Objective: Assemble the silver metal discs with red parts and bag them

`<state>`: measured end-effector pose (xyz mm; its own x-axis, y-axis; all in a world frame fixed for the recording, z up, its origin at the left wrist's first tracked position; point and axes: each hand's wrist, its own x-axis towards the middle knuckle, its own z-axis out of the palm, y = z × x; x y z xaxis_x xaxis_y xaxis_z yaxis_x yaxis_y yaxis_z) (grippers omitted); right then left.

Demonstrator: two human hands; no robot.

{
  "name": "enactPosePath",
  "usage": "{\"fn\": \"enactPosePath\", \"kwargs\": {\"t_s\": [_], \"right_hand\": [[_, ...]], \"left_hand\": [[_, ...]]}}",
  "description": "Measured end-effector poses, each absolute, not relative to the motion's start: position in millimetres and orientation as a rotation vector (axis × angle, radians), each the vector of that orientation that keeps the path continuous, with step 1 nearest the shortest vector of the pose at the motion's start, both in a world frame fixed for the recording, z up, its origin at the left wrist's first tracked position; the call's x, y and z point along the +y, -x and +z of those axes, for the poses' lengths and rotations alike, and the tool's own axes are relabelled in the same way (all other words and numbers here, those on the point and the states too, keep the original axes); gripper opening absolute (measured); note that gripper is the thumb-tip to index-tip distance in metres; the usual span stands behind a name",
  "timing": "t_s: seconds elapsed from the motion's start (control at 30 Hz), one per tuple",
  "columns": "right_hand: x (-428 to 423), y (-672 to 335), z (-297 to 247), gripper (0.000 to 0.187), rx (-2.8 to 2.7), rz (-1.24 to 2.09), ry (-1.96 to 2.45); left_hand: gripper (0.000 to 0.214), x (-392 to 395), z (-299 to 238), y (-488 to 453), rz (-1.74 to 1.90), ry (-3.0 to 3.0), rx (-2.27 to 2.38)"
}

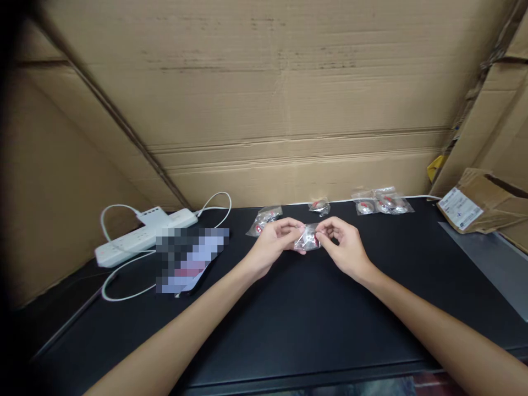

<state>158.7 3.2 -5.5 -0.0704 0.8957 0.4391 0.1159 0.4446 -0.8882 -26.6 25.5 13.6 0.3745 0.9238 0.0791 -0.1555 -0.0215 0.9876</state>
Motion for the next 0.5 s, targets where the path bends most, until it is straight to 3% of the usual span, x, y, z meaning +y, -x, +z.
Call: {"fn": "enactPosePath", "kwargs": {"t_s": [0.33,0.5], "right_hand": [[-3.6,-159.9,3.3,0.002,-1.584,0.73,0.823],[-13.9,-157.5,10.1,0.009,-1.782,0.632,0.742]], "left_hand": [[0.01,30.9,15.2,32.5,1.1,-1.056,0.91],[0.007,41.2,11.2,39.9,1.217,-0.854,0.859]]}}
